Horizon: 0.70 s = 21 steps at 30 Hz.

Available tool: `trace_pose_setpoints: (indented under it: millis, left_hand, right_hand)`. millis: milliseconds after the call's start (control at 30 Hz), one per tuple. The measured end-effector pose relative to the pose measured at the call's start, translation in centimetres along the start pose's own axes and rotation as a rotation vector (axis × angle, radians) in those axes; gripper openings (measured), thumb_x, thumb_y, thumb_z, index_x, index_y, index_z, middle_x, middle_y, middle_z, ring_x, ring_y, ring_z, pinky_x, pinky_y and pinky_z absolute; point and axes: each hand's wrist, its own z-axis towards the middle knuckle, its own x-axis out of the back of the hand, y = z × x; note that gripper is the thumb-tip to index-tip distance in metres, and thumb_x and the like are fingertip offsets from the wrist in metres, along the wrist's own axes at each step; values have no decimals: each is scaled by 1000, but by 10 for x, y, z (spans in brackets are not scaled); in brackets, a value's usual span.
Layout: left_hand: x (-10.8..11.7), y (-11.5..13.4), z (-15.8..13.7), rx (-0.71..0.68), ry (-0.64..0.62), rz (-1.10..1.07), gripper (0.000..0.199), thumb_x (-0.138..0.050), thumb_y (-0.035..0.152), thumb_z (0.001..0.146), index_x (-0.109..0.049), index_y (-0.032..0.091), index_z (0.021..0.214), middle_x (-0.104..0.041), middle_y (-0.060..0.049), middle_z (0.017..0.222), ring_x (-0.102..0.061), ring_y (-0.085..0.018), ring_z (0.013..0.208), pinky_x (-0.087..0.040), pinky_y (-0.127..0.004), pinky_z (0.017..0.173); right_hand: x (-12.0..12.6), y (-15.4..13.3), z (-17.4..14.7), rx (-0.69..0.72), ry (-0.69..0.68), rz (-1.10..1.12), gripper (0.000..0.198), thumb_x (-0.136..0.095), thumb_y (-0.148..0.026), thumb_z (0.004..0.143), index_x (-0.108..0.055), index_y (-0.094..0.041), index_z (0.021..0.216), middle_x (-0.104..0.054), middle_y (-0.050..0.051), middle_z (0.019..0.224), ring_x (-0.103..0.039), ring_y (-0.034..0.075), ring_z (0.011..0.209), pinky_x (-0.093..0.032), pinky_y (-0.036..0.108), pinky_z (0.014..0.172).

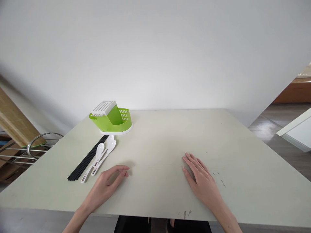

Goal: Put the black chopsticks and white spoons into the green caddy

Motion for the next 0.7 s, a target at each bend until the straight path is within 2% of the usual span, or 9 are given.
trace_pose_setpoints:
  millis: [100, 200, 267, 367, 433, 500, 600, 700]
  left_hand:
    - [23, 6, 6, -31, 127, 73, 35, -52, 51, 102, -74, 28, 117, -80, -3, 102, -74, -21, 88, -43, -22, 44]
    - [50, 10, 18, -74, 319, 152, 34, -54, 52, 101, -73, 27, 112, -78, -4, 110, -72, -20, 88, -42, -23, 45]
    - [67, 12, 28, -110, 445, 231, 33, -55, 52, 101, -72, 26, 113, -76, -4, 117, -71, -22, 98, -50, -25, 56]
    - [90, 14, 46, -155, 578, 394, 36, -52, 49, 101, -66, 26, 125, -71, -6, 130, -67, -26, 113, -57, -35, 86]
    - [102, 13, 60, -196, 620, 486, 40, -50, 47, 102, -61, 25, 134, -66, -8, 141, -62, -30, 126, -51, -44, 106]
    - [111, 10, 72, -254, 626, 555, 44, -49, 46, 103, -55, 24, 141, -59, -10, 150, -53, -32, 139, -40, -51, 119]
    - [119, 1, 85, -316, 595, 620, 50, -49, 46, 103, -49, 23, 147, -51, -13, 158, -44, -33, 148, -31, -53, 126]
    - [120, -12, 89, -289, 582, 630, 55, -49, 47, 102, -44, 20, 150, -48, -16, 160, -42, -34, 150, -31, -54, 126]
  right_hand:
    - [-1, 0, 0, 4, 0, 0, 59, -37, -61, 109, -45, -38, 163, -39, -5, 170, -35, 30, 158, -43, 54, 125]
    - [-1, 1, -1, 1, -6, 5, 60, -37, -61, 109, -45, -37, 163, -38, -4, 171, -34, 31, 159, -43, 55, 125]
    - [-1, 1, -2, -3, -5, 7, 59, -37, -60, 109, -45, -37, 163, -38, -4, 171, -34, 31, 159, -43, 56, 125]
    - [-1, 1, -2, -5, -2, 10, 59, -38, -60, 109, -45, -38, 163, -38, -4, 171, -33, 32, 159, -43, 57, 124]
    - [-1, 1, -2, 2, -6, 16, 59, -38, -60, 109, -45, -38, 163, -38, -5, 171, -34, 32, 159, -42, 57, 125]
    - [-1, 1, -2, 11, -9, 22, 59, -38, -60, 109, -46, -37, 162, -38, -4, 171, -34, 31, 159, -41, 56, 126]
    - [1, 0, -2, 11, -11, 31, 59, -38, -60, 109, -47, -36, 162, -38, -4, 171, -33, 31, 159, -40, 56, 127]
    - [3, -1, -2, 8, -14, 40, 58, -38, -60, 109, -49, -36, 161, -39, -4, 170, -33, 30, 159, -41, 56, 126]
